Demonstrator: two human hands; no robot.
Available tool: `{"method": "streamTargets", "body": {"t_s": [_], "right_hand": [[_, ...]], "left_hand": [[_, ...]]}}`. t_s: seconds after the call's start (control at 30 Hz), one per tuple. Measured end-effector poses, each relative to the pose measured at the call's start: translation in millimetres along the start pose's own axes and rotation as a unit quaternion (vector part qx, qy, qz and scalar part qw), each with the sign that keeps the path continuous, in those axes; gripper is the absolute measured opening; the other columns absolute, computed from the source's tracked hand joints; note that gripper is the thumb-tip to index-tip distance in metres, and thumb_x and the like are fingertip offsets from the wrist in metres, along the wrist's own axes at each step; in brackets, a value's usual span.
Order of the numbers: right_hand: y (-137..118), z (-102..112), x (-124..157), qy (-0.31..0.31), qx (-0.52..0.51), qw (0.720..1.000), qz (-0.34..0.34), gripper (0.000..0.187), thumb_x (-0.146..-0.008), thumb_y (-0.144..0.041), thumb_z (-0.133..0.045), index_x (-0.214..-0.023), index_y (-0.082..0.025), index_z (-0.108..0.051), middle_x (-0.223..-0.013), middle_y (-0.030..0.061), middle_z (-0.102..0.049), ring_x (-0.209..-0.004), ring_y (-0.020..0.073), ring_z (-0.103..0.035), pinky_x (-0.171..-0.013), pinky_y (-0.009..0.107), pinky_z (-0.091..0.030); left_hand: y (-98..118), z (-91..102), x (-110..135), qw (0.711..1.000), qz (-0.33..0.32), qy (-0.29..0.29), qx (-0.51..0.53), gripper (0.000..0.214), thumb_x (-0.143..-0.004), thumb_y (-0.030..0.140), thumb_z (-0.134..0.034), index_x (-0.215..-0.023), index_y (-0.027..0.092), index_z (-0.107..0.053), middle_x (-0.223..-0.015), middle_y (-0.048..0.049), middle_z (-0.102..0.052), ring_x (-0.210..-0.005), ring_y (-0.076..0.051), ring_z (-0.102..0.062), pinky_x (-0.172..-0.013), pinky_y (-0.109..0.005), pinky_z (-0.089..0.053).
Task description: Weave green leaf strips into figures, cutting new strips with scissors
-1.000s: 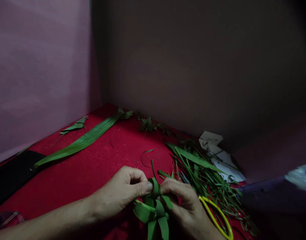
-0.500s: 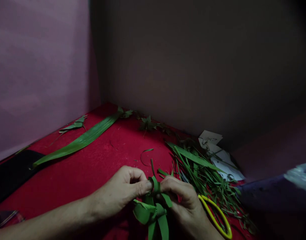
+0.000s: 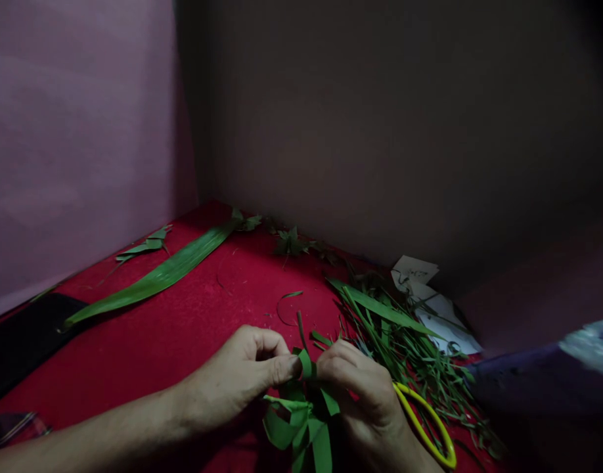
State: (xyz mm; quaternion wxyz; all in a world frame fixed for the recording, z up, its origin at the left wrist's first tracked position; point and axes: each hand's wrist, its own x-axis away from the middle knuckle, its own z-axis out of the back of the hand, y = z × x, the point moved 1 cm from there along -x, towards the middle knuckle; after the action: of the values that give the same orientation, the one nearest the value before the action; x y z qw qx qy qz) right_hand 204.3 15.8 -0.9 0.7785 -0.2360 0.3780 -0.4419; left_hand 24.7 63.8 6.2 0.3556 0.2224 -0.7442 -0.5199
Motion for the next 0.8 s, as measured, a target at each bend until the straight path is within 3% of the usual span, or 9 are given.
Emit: {"method": "streamTargets", "body": {"t_s": [0.43,0.7,0.8], "right_hand": [[-1.4,-4.5,-0.4,0.022,-0.038,0.999,-0.003,0.018,-0.083,-0.011,-0.048,-0.070,-0.019,-0.057,-0.063,0.0003,-0.051,-0.061,0.0132,-0.047,-0.057,0.024,-0.035],[1.2,-13.7,0.1,0.033,-0.194,0.969,-0.152,0.013,-0.076,-0.018,-0.060,-0.063,-0.017,-0.061,-0.059,-0.0019,-0.050,-0.056,0.0112,-0.044,-0.053,0.020,-0.036],[-1.5,-14.1,-1.1,0.035,-0.213,0.962,-0.170,0.013,-0.074,-0.017,-0.061,-0.062,-0.016,-0.061,-0.058,-0.0024,-0.050,-0.055,0.0107,-0.043,-0.052,0.020,-0.035]], "left_hand": [[-1.6,-0.7,-2.4,1.000,-0.012,0.004,-0.016,0.044,-0.067,0.054,-0.065,-0.060,0.015,-0.046,-0.052,0.0061,-0.041,-0.049,-0.008,-0.033,-0.047,-0.021,-0.025],[-3.8,-0.5,-1.8,1.000,-0.024,0.015,0.000,0.040,-0.070,0.051,-0.063,-0.061,0.015,-0.047,-0.051,0.0068,-0.039,-0.046,-0.006,-0.030,-0.044,-0.019,-0.023],[-3.2,-1.0,-1.4,1.000,-0.023,0.016,0.003,0.041,-0.069,0.051,-0.064,-0.061,0.015,-0.048,-0.051,0.0062,-0.040,-0.046,-0.006,-0.030,-0.043,-0.019,-0.022]]}}
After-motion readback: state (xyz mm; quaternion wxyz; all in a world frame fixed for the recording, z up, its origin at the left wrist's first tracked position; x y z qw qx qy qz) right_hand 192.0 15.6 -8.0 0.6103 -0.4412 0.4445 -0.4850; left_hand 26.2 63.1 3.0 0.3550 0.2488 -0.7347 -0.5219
